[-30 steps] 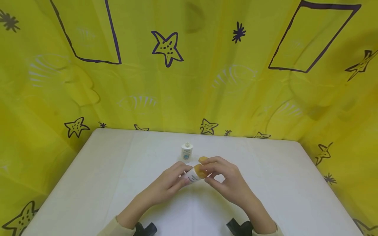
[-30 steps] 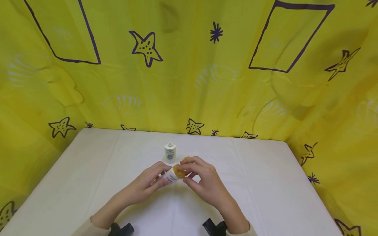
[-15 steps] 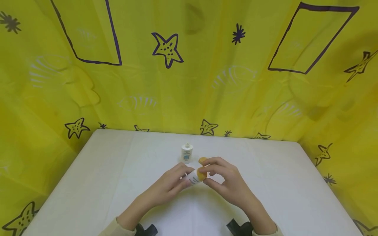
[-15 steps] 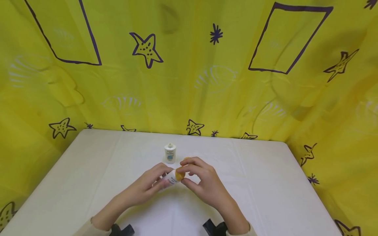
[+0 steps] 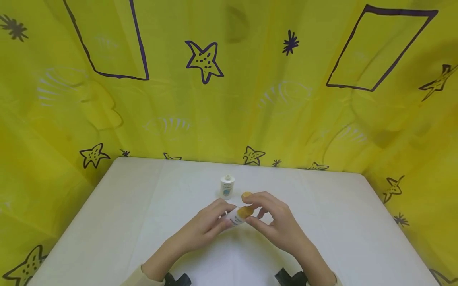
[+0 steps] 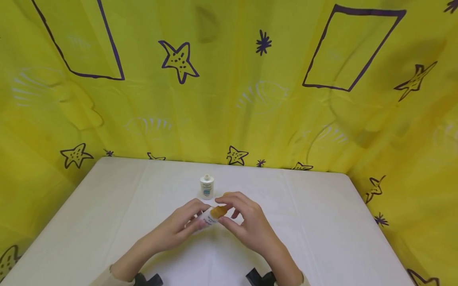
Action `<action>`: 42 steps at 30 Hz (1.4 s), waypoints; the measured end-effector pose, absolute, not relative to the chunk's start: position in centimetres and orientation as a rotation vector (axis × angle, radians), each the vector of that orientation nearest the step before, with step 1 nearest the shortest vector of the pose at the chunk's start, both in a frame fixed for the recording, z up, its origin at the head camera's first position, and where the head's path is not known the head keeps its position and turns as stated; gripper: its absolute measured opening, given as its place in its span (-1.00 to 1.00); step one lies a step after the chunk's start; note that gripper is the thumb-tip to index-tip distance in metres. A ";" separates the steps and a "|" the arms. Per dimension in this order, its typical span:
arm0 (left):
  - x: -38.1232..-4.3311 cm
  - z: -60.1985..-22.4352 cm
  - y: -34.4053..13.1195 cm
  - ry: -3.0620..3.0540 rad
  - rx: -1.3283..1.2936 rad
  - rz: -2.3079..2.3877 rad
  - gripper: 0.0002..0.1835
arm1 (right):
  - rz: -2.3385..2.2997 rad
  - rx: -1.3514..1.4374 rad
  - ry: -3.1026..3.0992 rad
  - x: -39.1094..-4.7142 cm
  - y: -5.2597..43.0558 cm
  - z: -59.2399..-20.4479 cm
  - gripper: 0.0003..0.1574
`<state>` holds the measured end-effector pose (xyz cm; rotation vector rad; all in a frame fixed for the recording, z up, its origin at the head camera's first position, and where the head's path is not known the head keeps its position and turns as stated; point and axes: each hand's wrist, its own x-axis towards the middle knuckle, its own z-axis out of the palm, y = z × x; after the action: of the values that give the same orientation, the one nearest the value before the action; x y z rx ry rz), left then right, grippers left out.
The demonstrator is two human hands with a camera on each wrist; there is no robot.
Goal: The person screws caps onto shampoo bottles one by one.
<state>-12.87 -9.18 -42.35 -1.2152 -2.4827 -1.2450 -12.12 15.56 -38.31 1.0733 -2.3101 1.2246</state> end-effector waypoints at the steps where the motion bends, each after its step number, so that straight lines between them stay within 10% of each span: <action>1: -12.9 -42.3 -9.2 -2.479 -1.213 -1.246 -0.71 | 1.226 1.070 -2.315 -12.1 15.6 -38.3 -0.47; 42: -12.8 -41.6 -9.2 -2.439 -1.262 -1.675 -0.77 | 1.305 1.407 -2.071 -13.0 15.7 -39.1 -0.49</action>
<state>-12.81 -9.20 -41.61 -1.2617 -2.4390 -1.6751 -12.95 15.67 -39.07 1.4071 -2.0706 1.3054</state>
